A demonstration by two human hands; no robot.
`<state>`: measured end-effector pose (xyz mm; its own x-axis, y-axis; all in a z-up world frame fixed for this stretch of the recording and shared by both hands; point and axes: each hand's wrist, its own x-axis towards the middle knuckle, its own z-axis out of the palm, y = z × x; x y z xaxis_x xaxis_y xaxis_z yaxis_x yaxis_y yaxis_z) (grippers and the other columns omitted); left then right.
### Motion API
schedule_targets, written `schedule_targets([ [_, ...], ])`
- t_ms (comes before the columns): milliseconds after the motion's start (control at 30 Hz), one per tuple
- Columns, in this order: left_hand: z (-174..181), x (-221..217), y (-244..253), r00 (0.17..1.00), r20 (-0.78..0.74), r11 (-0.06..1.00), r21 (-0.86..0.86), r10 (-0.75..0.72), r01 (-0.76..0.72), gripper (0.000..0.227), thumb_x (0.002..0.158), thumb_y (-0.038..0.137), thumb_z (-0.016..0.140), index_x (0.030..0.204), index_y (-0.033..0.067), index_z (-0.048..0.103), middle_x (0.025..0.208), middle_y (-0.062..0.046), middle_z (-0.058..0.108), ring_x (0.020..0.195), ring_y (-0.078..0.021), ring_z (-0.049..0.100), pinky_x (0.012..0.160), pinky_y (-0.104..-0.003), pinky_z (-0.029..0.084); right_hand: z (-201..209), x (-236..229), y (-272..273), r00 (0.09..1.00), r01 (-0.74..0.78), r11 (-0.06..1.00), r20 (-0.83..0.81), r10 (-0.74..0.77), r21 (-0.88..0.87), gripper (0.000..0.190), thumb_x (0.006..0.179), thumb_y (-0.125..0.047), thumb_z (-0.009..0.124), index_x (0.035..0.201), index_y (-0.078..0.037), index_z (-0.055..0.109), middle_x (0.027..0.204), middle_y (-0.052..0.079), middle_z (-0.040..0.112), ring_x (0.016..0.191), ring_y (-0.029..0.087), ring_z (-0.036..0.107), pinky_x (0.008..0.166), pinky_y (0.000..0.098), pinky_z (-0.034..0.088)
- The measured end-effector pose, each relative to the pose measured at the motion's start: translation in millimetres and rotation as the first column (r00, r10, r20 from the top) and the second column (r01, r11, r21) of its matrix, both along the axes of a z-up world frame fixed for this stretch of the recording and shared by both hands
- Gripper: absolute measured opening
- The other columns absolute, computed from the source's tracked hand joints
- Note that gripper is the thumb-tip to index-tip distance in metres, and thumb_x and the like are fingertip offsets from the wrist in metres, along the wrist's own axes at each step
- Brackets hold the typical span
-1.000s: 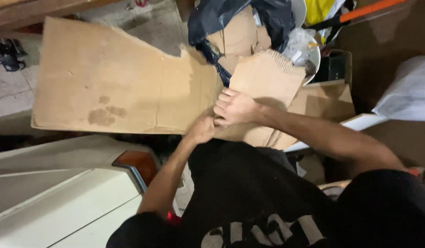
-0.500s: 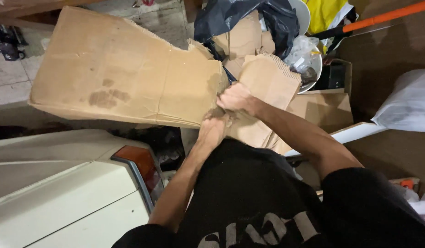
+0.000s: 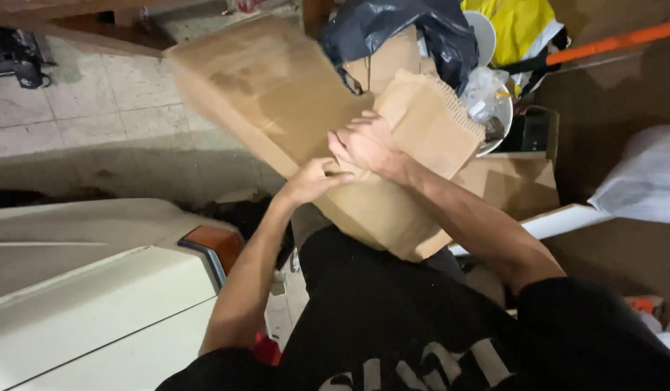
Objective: Tearing cardboard boxes into smaller pieces and placing them into a trash bag for disposal.
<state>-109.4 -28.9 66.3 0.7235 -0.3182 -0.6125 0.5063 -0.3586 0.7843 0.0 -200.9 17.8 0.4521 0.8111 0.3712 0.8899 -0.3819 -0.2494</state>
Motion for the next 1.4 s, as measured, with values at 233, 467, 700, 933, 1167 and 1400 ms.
schedule_targets([
  [233,-19.0,-26.6,21.3,0.974,0.194,0.945,0.280,0.117,-0.169,0.041,0.092,0.047,0.071,0.105,0.0093,0.064,0.085,-0.014,0.066,0.091,-0.0321,0.068,0.083,-0.049,0.051,25.2,9.1,32.5,0.797,-0.075,0.936,-0.585,-0.150,-0.342,0.042,0.096,-0.061,0.054,0.089,-0.021,0.066,0.083,0.009,0.071,0.085,0.033,0.072,0.077,0.0456,0.053],
  [467,-28.5,-75.2,1.6,0.991,0.120,0.844,0.525,0.056,-0.112,0.031,0.098,0.059,0.053,0.108,0.0302,0.058,0.092,-0.006,0.074,0.099,-0.0290,0.074,0.091,-0.042,0.056,-14.2,35.3,58.3,0.271,-0.804,0.460,-0.921,-0.280,-0.376,0.081,0.073,-0.071,0.080,0.124,-0.010,0.071,0.124,0.017,0.072,0.114,0.034,0.068,0.095,0.0446,0.054],
  [700,-28.0,-102.7,-10.7,0.911,-0.054,0.867,0.336,0.408,-0.368,0.028,0.099,0.038,0.047,0.123,0.0235,0.053,0.118,-0.019,0.072,0.118,-0.0433,0.065,0.103,-0.055,0.049,39.9,-15.0,51.7,0.188,-0.826,0.503,-0.966,-0.179,-0.254,0.055,0.079,-0.050,0.084,0.110,-0.006,0.073,0.108,0.015,0.077,0.098,0.032,0.071,0.086,0.0428,0.056],
  [933,-82.9,-96.8,0.4,0.911,-0.053,0.813,0.475,0.410,-0.338,0.030,0.101,0.040,0.044,0.123,0.0275,0.059,0.120,-0.015,0.072,0.118,-0.0401,0.065,0.104,-0.052,0.048,47.1,-31.0,53.2,0.635,-0.689,0.617,-0.728,0.259,-0.381,0.053,0.091,-0.064,0.061,0.088,-0.013,0.072,0.079,0.012,0.076,0.084,0.031,0.076,0.075,0.0446,0.058],
  [1167,-104.3,-31.1,7.5,0.979,-0.058,0.743,0.660,0.197,-0.110,0.033,0.100,0.048,0.045,0.126,0.0324,0.056,0.114,-0.012,0.076,0.113,-0.0339,0.071,0.101,-0.050,0.054,-2.3,-36.2,33.1,0.771,-0.488,0.808,0.269,0.577,-0.331,0.009,0.088,-0.026,0.060,0.080,-0.024,0.061,0.063,-0.003,0.060,0.056,0.018,0.065,0.056,0.0381,0.049],
  [1400,-115.7,-14.8,29.1,0.953,0.020,0.632,0.744,0.303,-0.217,0.037,0.103,0.041,0.040,0.129,0.0214,0.056,0.103,-0.020,0.077,0.105,-0.0351,0.074,0.094,-0.051,0.057,112.8,-49.3,-2.4,0.800,-0.507,0.853,0.302,0.519,-0.124,0.008,0.085,-0.015,0.061,0.077,-0.014,0.061,0.061,0.005,0.053,0.051,0.025,0.059,0.052,0.0370,0.043],
])
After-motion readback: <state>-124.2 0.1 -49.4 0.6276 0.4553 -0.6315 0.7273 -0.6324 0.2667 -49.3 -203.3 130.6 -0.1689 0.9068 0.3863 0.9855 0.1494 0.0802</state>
